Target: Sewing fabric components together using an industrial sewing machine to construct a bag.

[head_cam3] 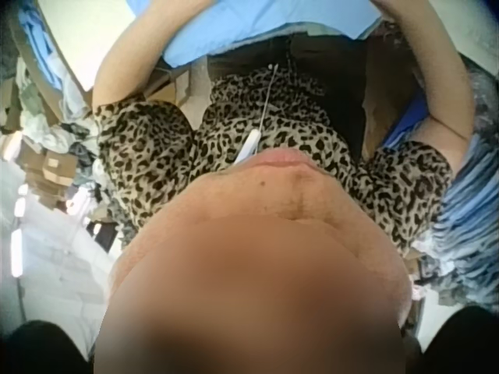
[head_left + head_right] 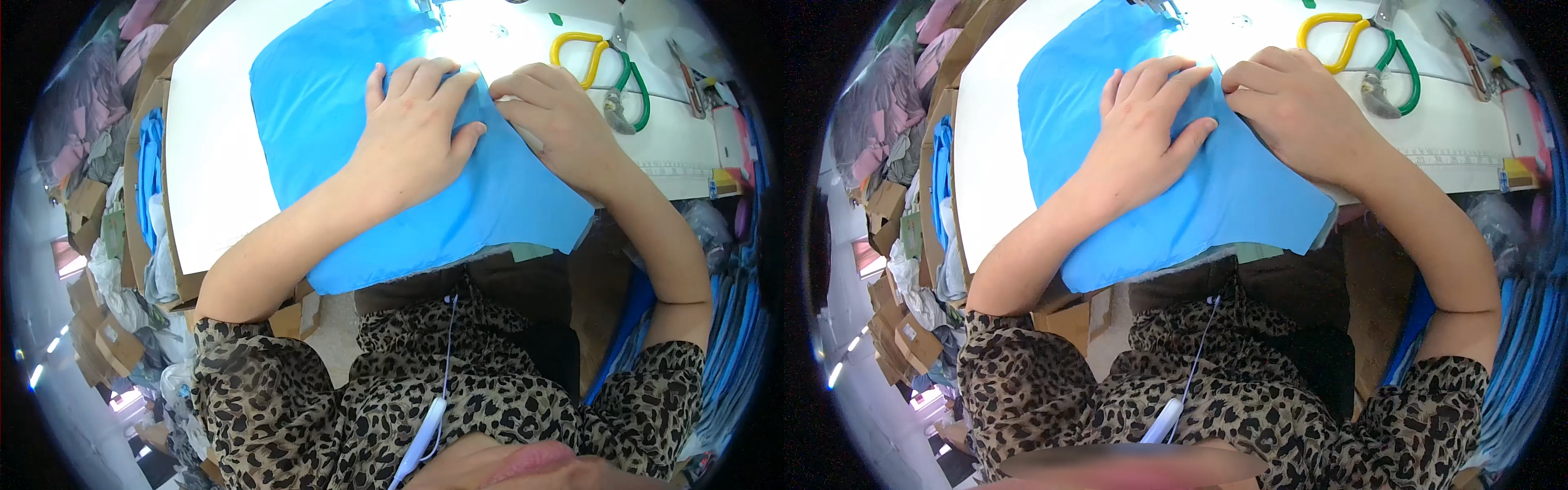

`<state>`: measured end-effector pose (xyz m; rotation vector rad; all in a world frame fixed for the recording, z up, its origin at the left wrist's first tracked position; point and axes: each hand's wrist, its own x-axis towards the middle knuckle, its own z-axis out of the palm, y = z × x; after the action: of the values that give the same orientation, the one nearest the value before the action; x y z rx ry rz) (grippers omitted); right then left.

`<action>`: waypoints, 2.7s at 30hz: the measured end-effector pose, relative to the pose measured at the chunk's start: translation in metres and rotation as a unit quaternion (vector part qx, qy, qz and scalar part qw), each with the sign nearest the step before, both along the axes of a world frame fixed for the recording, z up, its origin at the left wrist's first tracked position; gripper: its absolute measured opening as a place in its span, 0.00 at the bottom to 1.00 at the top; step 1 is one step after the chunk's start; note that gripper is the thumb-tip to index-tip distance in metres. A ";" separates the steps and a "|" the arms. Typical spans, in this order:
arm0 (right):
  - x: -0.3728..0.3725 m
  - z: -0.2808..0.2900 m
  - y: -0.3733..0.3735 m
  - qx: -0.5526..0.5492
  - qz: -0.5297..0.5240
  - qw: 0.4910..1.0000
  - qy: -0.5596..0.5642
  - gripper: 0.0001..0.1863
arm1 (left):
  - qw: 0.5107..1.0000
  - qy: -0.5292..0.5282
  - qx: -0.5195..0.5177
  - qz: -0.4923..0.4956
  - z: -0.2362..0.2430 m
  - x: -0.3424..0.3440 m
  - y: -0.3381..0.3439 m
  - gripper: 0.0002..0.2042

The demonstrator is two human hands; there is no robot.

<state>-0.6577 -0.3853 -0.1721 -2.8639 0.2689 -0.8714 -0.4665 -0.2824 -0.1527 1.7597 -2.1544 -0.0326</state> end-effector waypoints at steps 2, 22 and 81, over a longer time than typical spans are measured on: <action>0.000 0.000 -0.001 0.006 0.004 1.000 -0.005 0.09 | 1.000 0.011 0.007 -0.007 -0.001 0.002 -0.001 0.21; -0.002 0.000 -0.001 -0.020 -0.006 1.000 0.014 0.09 | 0.999 -0.040 0.006 -0.011 0.007 0.002 -0.003 0.19; -0.003 0.001 -0.011 0.027 0.049 0.998 0.036 0.24 | 0.998 0.054 0.012 -0.001 -0.003 0.012 0.005 0.23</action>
<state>-0.6605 -0.3962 -0.1709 -2.8354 0.1547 -0.7323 -0.4541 -0.2775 -0.1558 1.7271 -2.0874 -0.1517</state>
